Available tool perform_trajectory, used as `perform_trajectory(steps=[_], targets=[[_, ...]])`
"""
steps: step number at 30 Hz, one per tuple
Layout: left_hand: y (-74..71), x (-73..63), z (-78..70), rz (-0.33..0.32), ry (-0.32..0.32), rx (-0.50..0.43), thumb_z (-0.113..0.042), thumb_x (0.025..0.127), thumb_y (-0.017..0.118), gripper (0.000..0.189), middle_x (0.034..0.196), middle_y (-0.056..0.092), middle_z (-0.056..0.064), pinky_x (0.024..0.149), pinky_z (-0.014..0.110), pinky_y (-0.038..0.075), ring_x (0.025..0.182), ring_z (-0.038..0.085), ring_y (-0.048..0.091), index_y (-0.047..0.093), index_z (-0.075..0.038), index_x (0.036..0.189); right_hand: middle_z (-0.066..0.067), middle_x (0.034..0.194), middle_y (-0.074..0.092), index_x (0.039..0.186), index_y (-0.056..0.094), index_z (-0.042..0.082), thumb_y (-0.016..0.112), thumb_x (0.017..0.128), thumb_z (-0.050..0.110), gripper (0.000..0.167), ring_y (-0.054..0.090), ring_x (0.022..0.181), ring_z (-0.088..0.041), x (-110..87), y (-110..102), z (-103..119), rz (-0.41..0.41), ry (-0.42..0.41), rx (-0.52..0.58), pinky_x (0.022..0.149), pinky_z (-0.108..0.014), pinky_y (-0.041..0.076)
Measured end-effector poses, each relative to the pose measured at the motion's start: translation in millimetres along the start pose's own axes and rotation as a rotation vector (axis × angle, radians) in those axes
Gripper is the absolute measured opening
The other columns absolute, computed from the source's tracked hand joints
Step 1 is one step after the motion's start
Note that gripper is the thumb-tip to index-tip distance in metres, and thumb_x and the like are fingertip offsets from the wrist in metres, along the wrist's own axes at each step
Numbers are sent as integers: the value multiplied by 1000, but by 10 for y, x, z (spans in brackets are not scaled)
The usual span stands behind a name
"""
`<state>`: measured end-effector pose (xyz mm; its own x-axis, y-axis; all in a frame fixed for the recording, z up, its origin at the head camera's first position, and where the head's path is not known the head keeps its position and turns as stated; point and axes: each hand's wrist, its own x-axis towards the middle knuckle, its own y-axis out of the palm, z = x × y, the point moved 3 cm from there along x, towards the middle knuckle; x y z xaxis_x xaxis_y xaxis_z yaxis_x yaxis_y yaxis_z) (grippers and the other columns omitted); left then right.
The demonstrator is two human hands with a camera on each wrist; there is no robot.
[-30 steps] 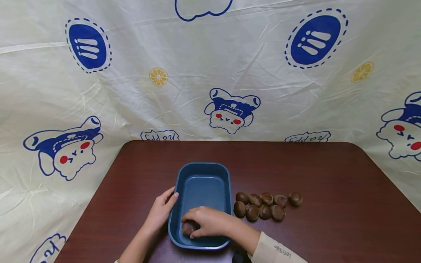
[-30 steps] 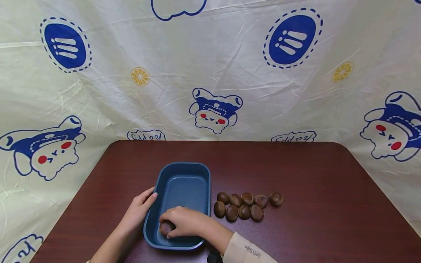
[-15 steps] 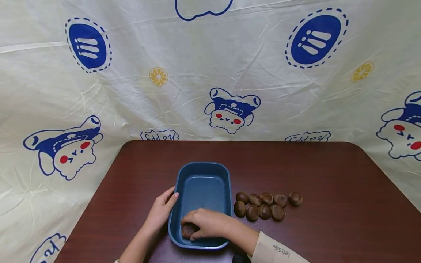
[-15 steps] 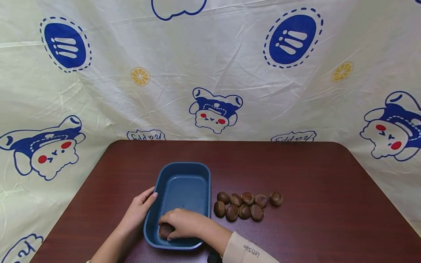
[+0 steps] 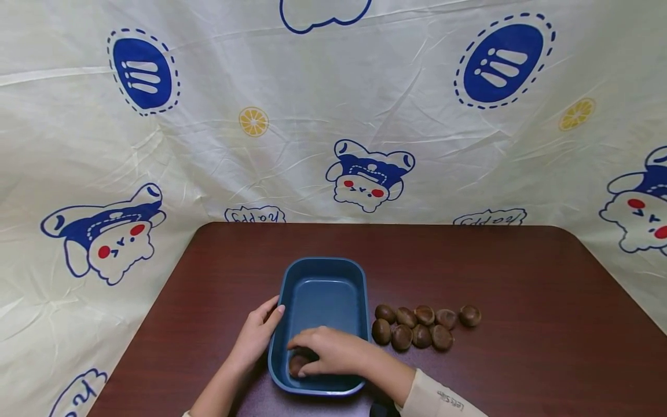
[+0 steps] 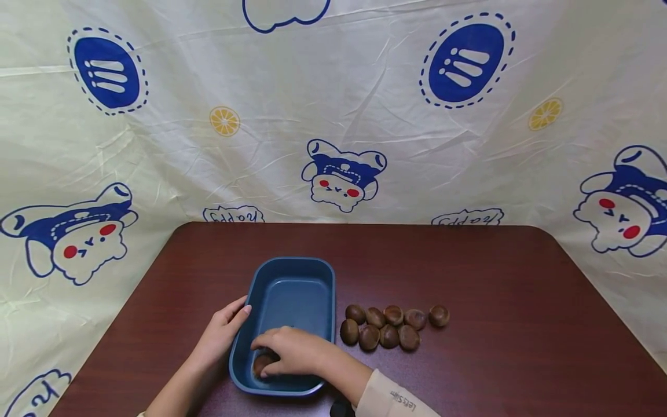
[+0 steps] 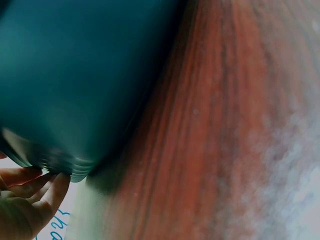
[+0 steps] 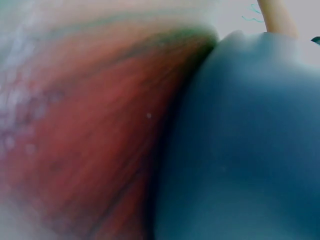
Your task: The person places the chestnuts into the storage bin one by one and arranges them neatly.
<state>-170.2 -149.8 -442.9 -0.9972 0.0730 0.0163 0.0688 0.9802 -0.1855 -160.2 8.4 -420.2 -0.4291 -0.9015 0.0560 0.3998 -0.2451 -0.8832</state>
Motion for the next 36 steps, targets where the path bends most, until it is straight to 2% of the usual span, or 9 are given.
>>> perform_trajectory(steps=[12, 17, 20, 28, 36], targets=[[-1, 4, 14, 2, -7, 11, -19, 94, 48, 41, 122, 52, 20, 82, 37, 47, 103, 28, 54, 45, 4, 128, -1, 123, 53, 125, 51, 7, 60, 87, 28, 44, 47, 111, -8, -61, -133, 45, -84, 17, 93, 89, -24, 40], [0, -4, 15, -4, -14, -21, -19, 94, 49, 40, 119, 53, 20, 78, 35, 49, 98, 29, 56, 46, 3, 127, 0, 126, 50, 129, 47, 10, 57, 88, 33, 48, 45, 115, -10, -125, -228, 56, -132, 42, 113, 91, -28, 40], [2, -4, 12, -5, -12, -34, -17, 94, 49, 39, 119, 53, 20, 77, 36, 49, 97, 29, 57, 46, 3, 128, 1, 128, 49, 131, 45, 12, 57, 87, 35, 50, 43, 117, -11, -186, -303, 53, -173, 50, 121, 92, -28, 39], [4, -6, -7, -1, -7, 1, -20, 94, 49, 43, 123, 50, 21, 82, 36, 47, 103, 28, 54, 44, 4, 129, 2, 128, 49, 130, 46, 14, 60, 85, 37, 53, 43, 117, -12, -398, -475, -4, -281, 100, 141, 91, -30, 40], [8, -10, -4, 0, 0, 6, -21, 94, 49, 44, 124, 50, 20, 84, 39, 46, 104, 28, 53, 44, 4, 129, 2, 129, 48, 131, 46, 14, 64, 82, 36, 57, 45, 116, -13, -664, -572, -118, -346, 215, 151, 87, -33, 44]])
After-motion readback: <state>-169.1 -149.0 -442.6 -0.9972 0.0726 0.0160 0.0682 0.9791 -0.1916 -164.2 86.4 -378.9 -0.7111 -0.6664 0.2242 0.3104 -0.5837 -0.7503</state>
